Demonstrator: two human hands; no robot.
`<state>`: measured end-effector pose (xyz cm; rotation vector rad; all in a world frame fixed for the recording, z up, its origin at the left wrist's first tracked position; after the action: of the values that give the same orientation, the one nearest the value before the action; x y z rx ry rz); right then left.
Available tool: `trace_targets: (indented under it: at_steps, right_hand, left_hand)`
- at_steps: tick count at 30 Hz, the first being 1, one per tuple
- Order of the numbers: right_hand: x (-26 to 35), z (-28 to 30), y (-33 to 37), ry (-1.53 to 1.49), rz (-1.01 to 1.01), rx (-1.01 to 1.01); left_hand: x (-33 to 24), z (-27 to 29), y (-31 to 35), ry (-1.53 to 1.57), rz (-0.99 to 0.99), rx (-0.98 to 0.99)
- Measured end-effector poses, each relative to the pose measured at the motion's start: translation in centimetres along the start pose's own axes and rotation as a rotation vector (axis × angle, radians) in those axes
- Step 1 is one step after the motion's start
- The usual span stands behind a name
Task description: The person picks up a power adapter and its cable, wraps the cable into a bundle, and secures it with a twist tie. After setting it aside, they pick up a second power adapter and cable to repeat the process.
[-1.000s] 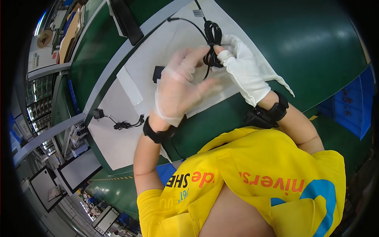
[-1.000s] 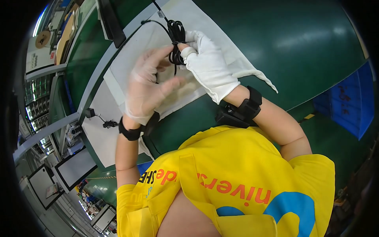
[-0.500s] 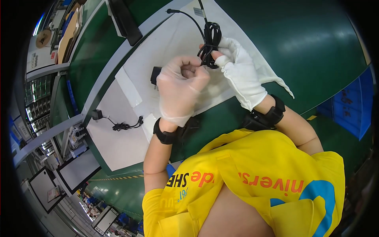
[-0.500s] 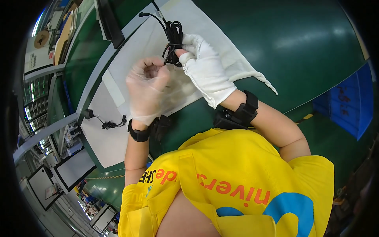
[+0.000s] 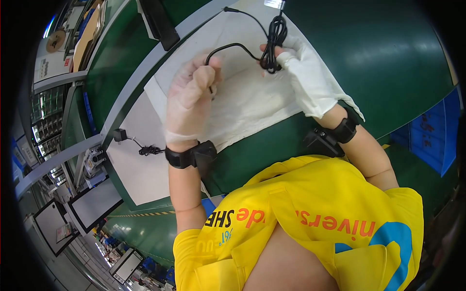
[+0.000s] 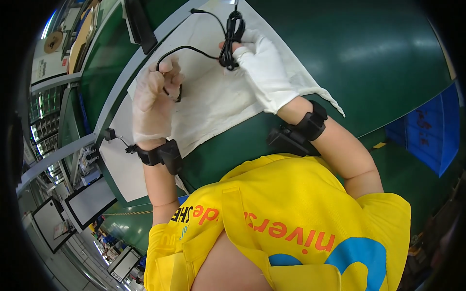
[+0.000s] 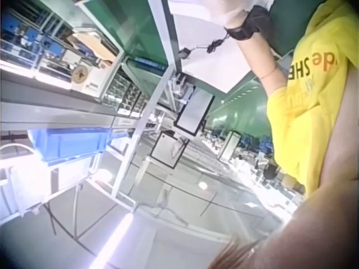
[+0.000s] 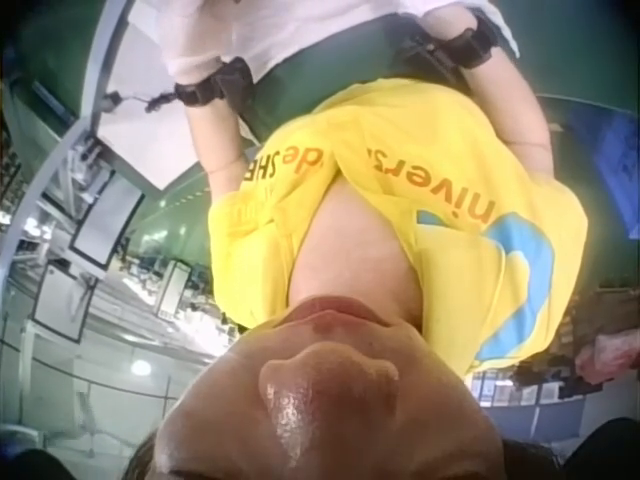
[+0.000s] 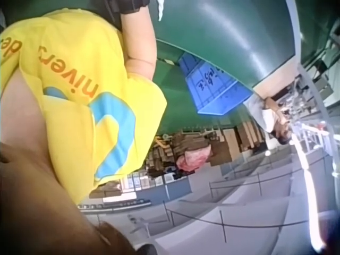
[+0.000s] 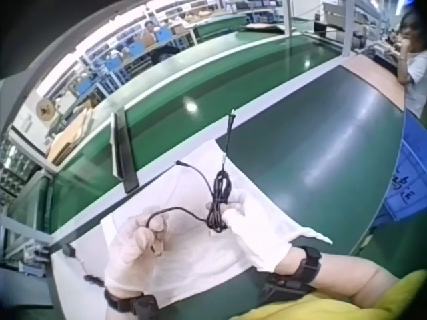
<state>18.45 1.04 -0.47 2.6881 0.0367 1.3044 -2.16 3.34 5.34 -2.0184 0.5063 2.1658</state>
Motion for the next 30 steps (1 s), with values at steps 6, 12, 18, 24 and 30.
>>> trace_targets:
  at_steps: [6, 12, 18, 24, 30]
  right_hand:
    - [-1.1, -2.9, 1.5, 0.066, -0.098, 0.015]
    - [-1.6, -3.0, 1.5, 0.014, -0.172, -0.046]
    - [-0.6, -2.8, 1.4, -0.133, -0.173, -0.058]
    - [0.2, -3.6, 1.7, -0.036, -0.153, 0.075]
    - [0.8, -3.7, 2.0, 0.133, -0.14, 0.039]
  left_hand:
    - [0.5, -2.7, 0.1, 0.143, -0.23, 0.289]
    - [0.9, -2.4, 0.0, -0.201, -0.197, 0.112]
    - [0.7, -3.8, 0.1, -1.227, -0.447, -0.171]
    - [0.5, -4.4, 0.5, -1.433, -0.686, -0.26]
    - [0.3, -4.5, 0.8, -1.251, -0.42, -0.237]
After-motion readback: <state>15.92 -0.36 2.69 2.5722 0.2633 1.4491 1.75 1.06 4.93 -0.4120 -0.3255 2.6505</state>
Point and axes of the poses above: each hand's wrist, its own y-axis away from the middle knuckle, its own z-axis out of the back of the hand, x = y × z, the point moved 1 cm from there along -y, towards the middle knuckle, and after that the axes turned 13 degrees about -y, right-handed, at the moved point
